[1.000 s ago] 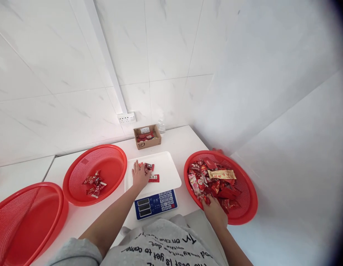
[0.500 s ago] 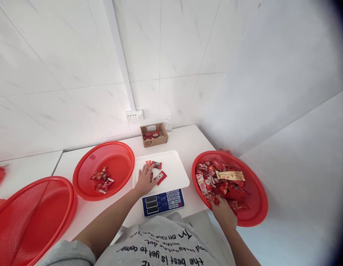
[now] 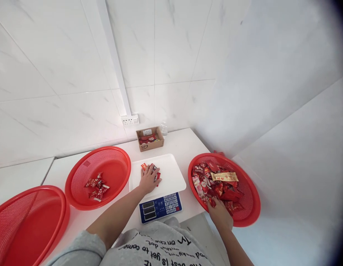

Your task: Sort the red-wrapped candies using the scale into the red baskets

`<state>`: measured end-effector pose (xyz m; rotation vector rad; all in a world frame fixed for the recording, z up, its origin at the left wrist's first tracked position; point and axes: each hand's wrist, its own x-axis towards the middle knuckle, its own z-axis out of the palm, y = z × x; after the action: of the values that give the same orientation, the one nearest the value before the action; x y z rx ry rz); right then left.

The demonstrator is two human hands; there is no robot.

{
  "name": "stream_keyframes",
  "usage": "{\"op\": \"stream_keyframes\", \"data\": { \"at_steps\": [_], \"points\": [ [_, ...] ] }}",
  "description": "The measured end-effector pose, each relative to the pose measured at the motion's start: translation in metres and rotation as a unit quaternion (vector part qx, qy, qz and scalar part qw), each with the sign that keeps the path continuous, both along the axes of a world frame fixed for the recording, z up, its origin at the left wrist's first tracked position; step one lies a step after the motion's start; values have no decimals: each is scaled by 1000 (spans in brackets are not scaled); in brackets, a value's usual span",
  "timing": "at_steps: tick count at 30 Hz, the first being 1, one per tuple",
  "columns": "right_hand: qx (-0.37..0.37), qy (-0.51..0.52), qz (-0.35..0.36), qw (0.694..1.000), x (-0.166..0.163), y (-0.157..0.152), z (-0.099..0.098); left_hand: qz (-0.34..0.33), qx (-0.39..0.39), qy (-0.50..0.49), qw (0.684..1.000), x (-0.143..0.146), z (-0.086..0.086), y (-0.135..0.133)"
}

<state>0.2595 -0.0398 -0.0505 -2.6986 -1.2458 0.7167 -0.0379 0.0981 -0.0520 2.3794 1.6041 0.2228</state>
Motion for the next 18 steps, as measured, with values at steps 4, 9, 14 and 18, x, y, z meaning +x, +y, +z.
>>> {"op": "stream_keyframes", "data": {
  "at_steps": [4, 9, 14, 18],
  "points": [
    [1, 7, 0, 1000, -1, 0, 2, -16, 13, -3, 1000, -6, -1, -4],
    [-3, 6, -4, 1000, -1, 0, 3, 66, 1, 4, 998, -13, -7, -3],
    [-4, -2, -5, 1000, -2, 0, 3, 38, -3, -4, 999, -17, -8, 0],
    [1, 2, -1, 1000, -1, 0, 1, 35, 1, -15, 999, -17, -6, -2]
  ]
}}
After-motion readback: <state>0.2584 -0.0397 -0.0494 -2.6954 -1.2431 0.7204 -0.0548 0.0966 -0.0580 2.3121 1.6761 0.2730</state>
